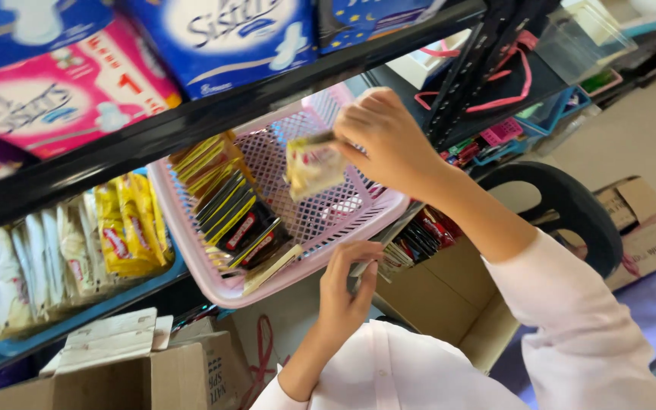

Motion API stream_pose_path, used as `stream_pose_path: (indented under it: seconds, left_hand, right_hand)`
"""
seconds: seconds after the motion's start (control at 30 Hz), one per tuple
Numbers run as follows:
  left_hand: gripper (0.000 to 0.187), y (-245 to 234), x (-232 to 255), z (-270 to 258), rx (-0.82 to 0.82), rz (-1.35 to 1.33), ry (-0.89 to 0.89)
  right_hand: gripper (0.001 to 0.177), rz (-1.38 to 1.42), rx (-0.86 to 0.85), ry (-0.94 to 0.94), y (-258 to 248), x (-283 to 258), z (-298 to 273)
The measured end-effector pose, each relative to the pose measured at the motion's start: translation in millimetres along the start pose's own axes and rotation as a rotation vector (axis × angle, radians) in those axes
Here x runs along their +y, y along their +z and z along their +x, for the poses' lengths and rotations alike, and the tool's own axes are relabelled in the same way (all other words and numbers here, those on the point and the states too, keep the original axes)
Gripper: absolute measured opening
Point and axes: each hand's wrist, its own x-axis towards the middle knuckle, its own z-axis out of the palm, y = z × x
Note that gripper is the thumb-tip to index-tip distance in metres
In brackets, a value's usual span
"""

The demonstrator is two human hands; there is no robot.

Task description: The person repeatedly picks up small snack packets from a pink basket on a shelf and places them into a large cardboard box on the floor. The person handles various snack packets, including instant coffee and biscuits, moving them from the basket to the box.

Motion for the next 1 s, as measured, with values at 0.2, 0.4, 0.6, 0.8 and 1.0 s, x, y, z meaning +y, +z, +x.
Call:
stream_pose_path:
  seconds: [0.2, 0.4, 0.6, 0.8, 1.0]
  left_hand:
    - [0.05, 19, 16, 11, 0.17, 0.496, 0.516]
    - [0.06, 63, -10, 34, -0.052, 0.176, 0.385]
    - [0.028, 100, -26, 47, -0.345, 0.114, 0.251]
    - [0.011, 115, -129, 6, -0.567, 0.263, -0.033]
    - [0.017, 111, -243, -56, -0.78, 0.347, -0.267]
  right_hand:
    - [0.021, -0.072, -0.111, 0.169, -129, -62, -54]
    - [0.022, -0.046, -0.151, 0.368, -149, -72, -122]
    - [0.02, 0.156, -0.161, 0.808, -133, -60, -205]
    - [0.024, 0.33, -0.208, 1.238, -33, -31, -343]
    - [0.022, 0.273, -0.546, 1.233, 147, -34, -498]
